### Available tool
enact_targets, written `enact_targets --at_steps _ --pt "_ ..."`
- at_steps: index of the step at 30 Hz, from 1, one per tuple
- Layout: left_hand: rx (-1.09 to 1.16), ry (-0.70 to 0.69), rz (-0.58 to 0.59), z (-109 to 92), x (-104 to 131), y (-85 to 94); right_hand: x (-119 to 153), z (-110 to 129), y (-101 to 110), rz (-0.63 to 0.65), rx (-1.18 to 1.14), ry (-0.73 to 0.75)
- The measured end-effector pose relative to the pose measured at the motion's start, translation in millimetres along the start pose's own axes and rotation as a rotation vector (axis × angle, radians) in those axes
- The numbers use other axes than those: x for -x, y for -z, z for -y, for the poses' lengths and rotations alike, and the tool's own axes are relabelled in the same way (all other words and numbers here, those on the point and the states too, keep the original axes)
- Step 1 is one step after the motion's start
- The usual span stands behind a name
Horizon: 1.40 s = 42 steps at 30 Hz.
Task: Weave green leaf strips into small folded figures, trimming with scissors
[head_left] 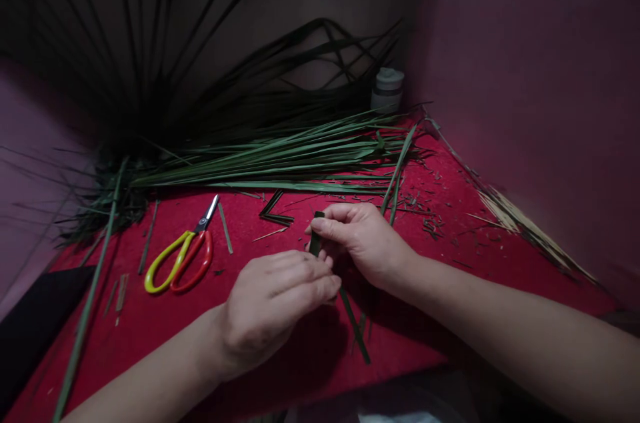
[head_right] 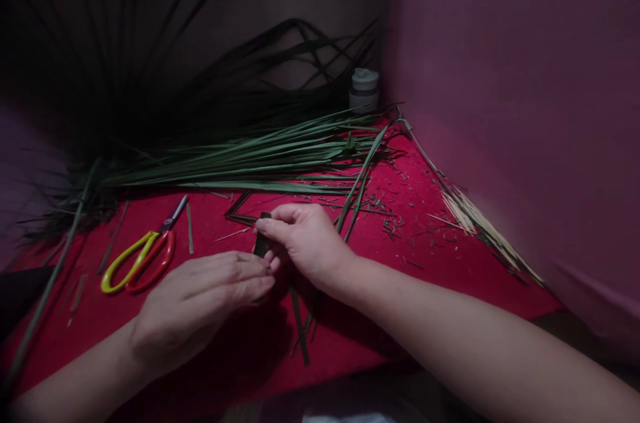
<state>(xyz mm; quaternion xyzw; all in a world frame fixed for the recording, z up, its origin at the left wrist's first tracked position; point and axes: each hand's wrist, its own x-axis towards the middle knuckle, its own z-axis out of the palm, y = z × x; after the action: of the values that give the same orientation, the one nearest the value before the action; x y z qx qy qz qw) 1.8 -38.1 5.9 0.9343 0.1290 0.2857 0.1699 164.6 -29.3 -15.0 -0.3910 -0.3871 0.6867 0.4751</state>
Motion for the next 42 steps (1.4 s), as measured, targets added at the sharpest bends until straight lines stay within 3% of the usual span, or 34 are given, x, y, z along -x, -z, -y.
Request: enact_targets --at_steps 5,8,19,25,34,42 --pt "0.348 0.451 -0.374 -7.1 -6.5 -8.9 5.7 1.3 -3.7 0.015 0.057 0.126" --pt "0.411 0.576 -0.498 -6.3 -9.4 -12.3 6.9 0.2 -4.1 0.031 0.076 0.122" --pt "0.509 0.697 -0.538 4.9 -5.0 -15.1 6.0 -0.4 -1.7 0.118 -0.044 0.030" --pt "0.575 0.752 -0.605 8.3 -3.8 -17.4 4.7 -4.0 -1.3 0.153 0.084 0.068" --pt "0.714 0.814 -0.623 9.4 -3.2 -21.9 8.3 -8.2 -3.9 0.069 0.312 0.129" --pt "0.761 0.976 -0.656 5.5 -10.0 -20.5 13.4 -10.9 -2.8 -0.034 0.797 0.455"
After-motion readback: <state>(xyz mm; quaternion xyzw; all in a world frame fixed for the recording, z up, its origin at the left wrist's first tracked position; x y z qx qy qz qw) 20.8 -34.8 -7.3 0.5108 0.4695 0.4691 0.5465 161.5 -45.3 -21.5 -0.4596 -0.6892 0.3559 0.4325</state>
